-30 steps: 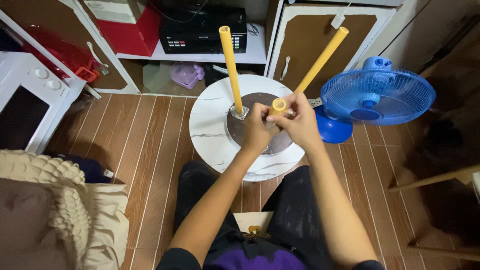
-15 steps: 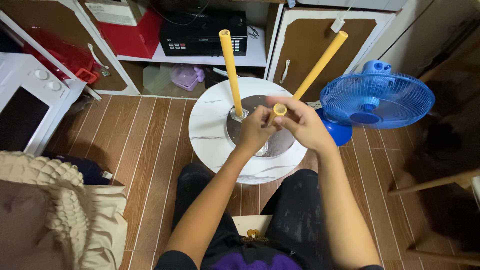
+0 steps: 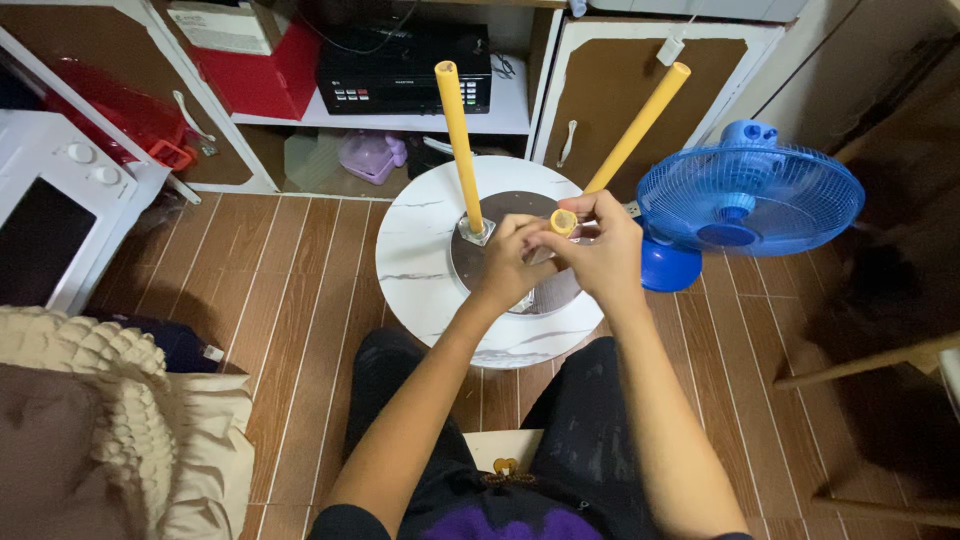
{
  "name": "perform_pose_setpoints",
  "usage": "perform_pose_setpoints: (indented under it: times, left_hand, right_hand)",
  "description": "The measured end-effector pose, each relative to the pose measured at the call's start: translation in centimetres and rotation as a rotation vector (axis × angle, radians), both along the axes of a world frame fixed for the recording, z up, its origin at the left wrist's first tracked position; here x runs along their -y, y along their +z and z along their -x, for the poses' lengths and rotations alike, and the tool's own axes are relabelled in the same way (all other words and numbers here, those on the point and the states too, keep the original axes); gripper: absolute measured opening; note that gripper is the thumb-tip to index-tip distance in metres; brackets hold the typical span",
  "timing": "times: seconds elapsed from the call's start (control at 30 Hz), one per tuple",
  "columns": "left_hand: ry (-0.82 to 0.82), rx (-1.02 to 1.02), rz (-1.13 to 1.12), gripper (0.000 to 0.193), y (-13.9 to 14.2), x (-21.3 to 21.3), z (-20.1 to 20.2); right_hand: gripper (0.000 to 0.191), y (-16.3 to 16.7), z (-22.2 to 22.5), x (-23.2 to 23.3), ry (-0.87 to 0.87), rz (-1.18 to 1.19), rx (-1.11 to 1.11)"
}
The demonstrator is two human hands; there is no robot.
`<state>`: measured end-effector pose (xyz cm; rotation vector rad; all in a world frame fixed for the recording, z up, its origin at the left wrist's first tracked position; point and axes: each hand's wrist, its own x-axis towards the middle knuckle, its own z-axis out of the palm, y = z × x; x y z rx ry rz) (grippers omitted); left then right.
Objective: The person sits on the floor and attaches wooden legs to the mounting brackets under a round white tabletop, twisting each leg into place by hand. They then lift the assembled table, turn it upright, and set it on its legs.
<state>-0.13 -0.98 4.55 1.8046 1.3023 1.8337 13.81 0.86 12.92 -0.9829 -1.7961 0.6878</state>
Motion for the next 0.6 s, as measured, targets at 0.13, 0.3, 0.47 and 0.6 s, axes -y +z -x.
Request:
perform_pose_setpoints:
  times: [0.13,0.3,0.47,0.6]
  left_hand:
    - [0.106,0.016,0.202,0.041,0.3,0.4,-0.9]
    - [0.102,0.032,0.181,0.042,1.2,0.9,-0.6]
    - [-0.012,0.112,0.243,0.04,1.0,0.7,-0.2]
    - [-0.059,0.06,0.205,0.041,0.5,0.5,0.4]
  right_hand:
    - [0.044,-0.5,1.4,0.3,-0.075,-0.147,-0.01]
    - [0.057,0.5,1.3,-0.6,-0.052,0.011,0.104]
    - [0.051,1.3,-0.8,-0.4,0.5,0.325,-0.228]
    - [0.05,1.5,-2.0,-0.7,0.533,0.376,-0.129]
